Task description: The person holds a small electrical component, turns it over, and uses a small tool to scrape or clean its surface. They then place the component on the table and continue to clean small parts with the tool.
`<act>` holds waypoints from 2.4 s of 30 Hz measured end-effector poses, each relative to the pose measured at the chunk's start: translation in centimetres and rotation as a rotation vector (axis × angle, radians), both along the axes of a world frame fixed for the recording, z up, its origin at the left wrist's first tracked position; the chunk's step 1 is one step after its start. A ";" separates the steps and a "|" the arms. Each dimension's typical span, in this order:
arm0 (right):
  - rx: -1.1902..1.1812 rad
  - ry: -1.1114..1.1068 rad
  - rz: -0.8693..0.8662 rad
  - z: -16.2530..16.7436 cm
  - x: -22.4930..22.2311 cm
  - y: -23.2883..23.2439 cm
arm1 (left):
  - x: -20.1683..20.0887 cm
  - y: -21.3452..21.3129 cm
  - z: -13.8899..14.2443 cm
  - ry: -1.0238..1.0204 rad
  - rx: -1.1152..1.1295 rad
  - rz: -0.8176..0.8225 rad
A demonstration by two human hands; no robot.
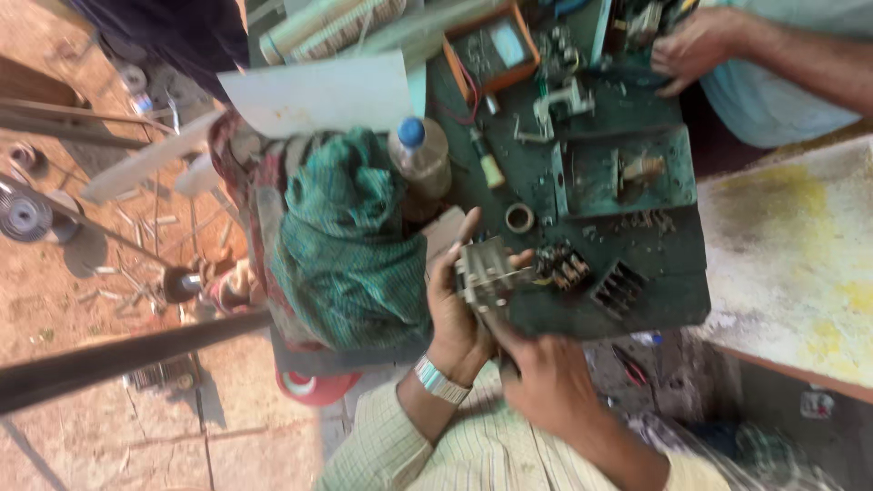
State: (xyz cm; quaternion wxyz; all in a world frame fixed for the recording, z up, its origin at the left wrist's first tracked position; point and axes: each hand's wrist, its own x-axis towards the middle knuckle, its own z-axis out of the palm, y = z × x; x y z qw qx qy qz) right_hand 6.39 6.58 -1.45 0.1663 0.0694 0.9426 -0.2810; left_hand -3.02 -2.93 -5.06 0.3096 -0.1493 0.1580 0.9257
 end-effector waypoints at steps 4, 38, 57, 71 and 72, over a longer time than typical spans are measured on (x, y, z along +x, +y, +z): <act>0.020 0.010 -0.043 -1.2 0.2 0.3 | -0.5 0.7 -0.3 -0.030 0.092 0.016; -0.101 0.007 0.062 -1.0 -1.0 7.0 | -0.5 6.3 0.7 -0.068 -0.007 0.238; 0.068 0.286 0.150 -1.1 0.5 12.7 | 0.9 10.9 1.5 -0.138 0.086 0.172; -0.011 0.096 0.172 2.1 0.7 13.2 | 1.9 11.2 2.6 -0.090 0.142 0.224; -0.034 0.140 0.183 1.9 0.6 13.3 | 2.0 11.2 2.6 -0.058 0.115 0.237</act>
